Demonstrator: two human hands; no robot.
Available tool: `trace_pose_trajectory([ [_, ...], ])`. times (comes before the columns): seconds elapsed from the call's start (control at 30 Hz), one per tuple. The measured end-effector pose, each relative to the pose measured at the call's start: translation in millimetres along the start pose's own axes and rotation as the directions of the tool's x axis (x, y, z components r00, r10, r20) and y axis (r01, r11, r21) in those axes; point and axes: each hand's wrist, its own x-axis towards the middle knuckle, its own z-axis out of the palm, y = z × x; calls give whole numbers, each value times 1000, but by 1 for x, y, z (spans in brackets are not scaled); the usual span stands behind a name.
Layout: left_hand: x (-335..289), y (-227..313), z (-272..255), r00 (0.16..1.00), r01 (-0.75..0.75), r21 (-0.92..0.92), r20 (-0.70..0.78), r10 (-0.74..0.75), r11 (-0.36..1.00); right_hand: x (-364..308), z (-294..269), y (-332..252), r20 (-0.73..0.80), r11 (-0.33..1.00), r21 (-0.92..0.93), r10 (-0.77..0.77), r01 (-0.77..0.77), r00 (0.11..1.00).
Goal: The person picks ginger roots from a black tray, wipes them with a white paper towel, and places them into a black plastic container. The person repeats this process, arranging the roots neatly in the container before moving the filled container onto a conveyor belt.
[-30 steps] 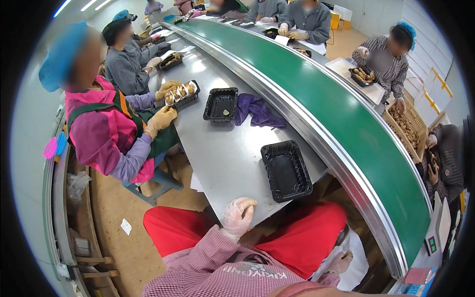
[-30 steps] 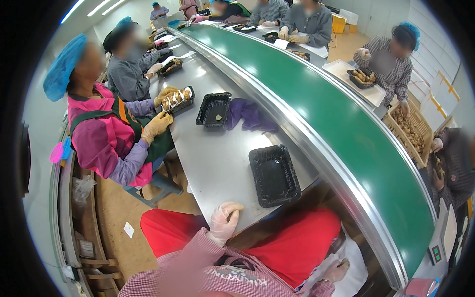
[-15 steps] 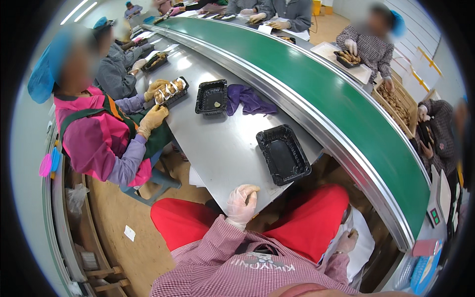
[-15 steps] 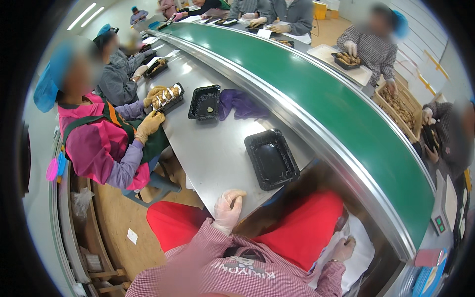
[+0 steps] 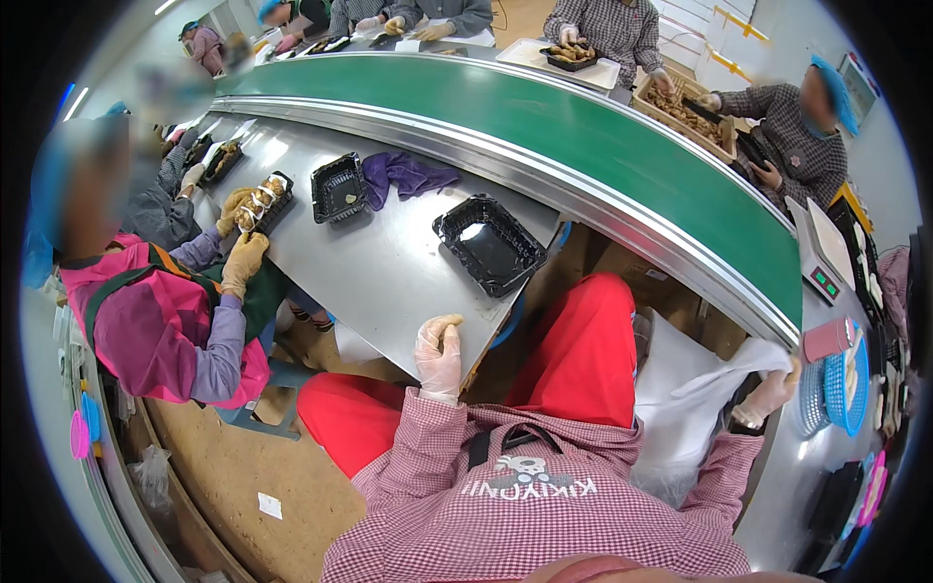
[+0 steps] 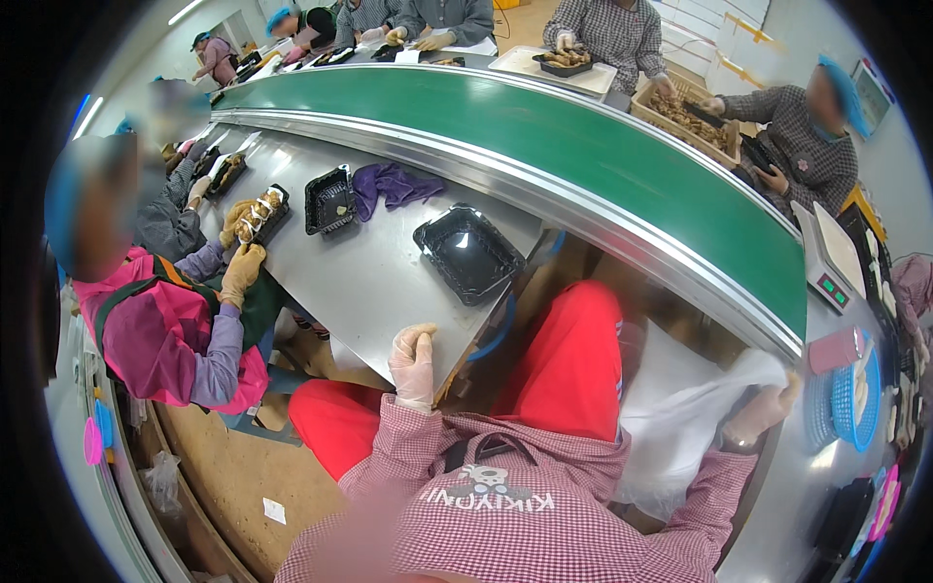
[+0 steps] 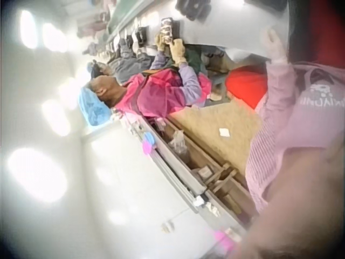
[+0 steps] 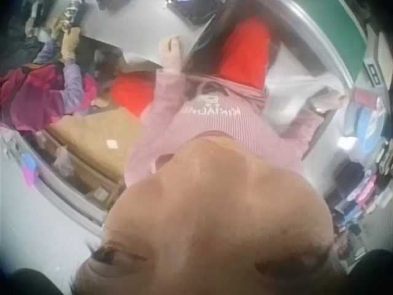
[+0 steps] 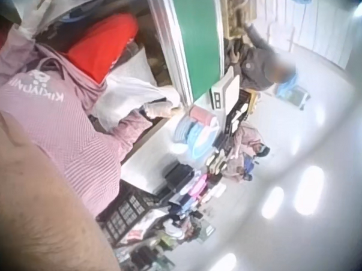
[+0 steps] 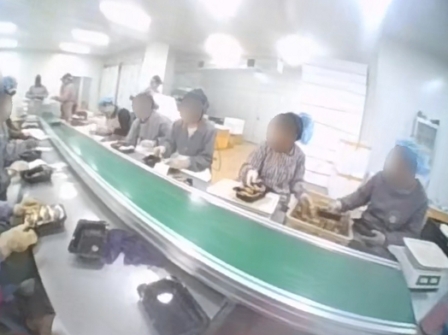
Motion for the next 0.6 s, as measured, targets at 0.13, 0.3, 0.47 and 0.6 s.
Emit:
trace_pose_trajectory([
  [0.13, -7, 2, 2, 999, 9, -51, 51, -6, 999, -7, 70, -91, 147, 893, 433, -203, 122, 968],
  [0.3, -9, 68, -13, 932, -203, 70, 320, 171, 977, -113, 207, -183, 545, 443, 830, -508, -340, 667],
  [0.47, -14, 89, -57, 944, -143, 28, 303, 128, 989, -254, 306, -269, 825, 177, 431, -474, -885, 307],
  [0.6, -26, 91, -95, 986, -103, -27, 131, 106, 994, -310, 329, -302, 964, -36, -103, -251, -994, -91],
])
